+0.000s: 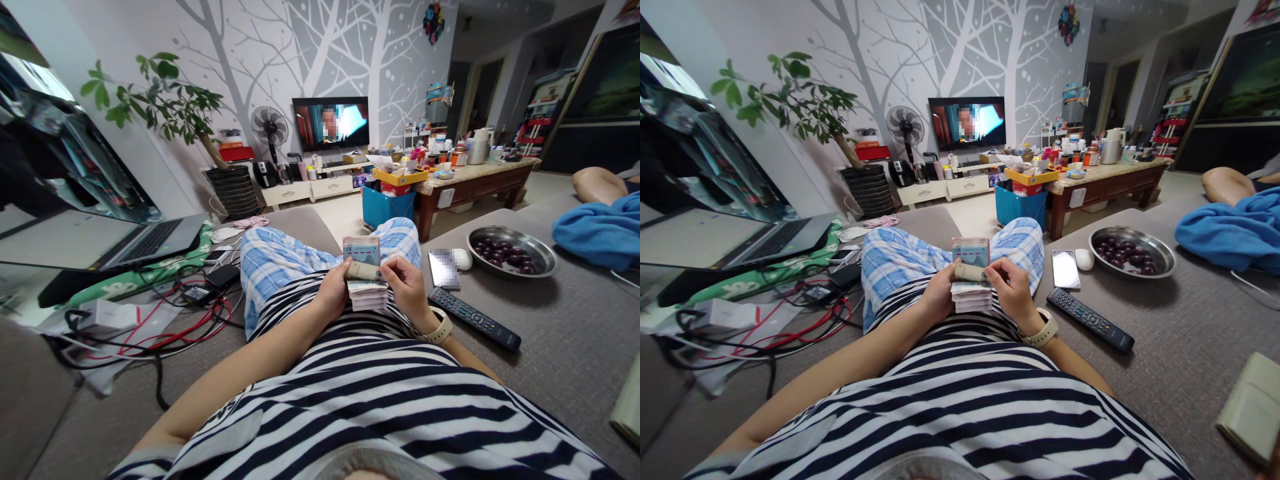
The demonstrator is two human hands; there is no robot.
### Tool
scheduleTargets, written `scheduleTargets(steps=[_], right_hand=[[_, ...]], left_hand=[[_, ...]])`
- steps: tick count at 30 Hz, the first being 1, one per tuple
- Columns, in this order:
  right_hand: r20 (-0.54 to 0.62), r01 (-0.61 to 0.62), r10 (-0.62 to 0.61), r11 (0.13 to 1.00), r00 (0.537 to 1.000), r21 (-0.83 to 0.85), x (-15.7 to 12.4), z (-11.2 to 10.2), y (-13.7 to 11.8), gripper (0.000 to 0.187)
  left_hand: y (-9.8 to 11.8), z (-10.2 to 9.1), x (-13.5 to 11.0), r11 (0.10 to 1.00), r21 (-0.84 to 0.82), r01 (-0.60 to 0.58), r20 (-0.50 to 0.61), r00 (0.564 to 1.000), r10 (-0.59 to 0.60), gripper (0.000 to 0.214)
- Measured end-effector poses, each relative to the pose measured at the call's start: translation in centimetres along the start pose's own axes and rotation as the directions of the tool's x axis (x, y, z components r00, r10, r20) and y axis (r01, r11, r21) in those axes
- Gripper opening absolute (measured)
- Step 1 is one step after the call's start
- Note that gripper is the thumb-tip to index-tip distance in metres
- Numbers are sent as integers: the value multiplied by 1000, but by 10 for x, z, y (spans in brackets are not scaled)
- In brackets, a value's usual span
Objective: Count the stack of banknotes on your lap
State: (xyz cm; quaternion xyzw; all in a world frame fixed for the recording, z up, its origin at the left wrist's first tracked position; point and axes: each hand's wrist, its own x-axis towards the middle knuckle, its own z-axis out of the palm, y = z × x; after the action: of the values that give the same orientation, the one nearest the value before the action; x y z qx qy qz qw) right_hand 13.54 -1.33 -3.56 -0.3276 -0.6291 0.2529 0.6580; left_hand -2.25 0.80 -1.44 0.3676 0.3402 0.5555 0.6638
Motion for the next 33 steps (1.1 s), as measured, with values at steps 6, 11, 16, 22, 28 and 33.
scheduleTargets(steps=[6,11,16,22,28,33], right_hand=[[-1,-5,5,1000,1000,-18,-1,0,1,30],[8,5,-5,1000,1000,-3,-1,0,-1,27],[16,18,-18,1000,1000,2,-1,-1,-1,26],[20,6,-6,1000,1000,-7,-1,-1,0,29],[28,6,-6,1000,1000,-6,-1,-1,-1,29],[35,2,-1,1000,999,-24,-1,-1,-2,30]], left_hand=[[-1,-1,2,1000,-14,2,-20,1000,-2,21],[1,1,1,1000,-14,20,-27,999,-20,20],[1,1,0,1000,-13,6,-36,999,-7,19],[1,1,0,1000,-12,15,-38,999,-15,20],[2,2,-2,1000,-12,7,-33,999,-7,19],[2,1,-2,1000,-20,20,-36,999,-20,19]])
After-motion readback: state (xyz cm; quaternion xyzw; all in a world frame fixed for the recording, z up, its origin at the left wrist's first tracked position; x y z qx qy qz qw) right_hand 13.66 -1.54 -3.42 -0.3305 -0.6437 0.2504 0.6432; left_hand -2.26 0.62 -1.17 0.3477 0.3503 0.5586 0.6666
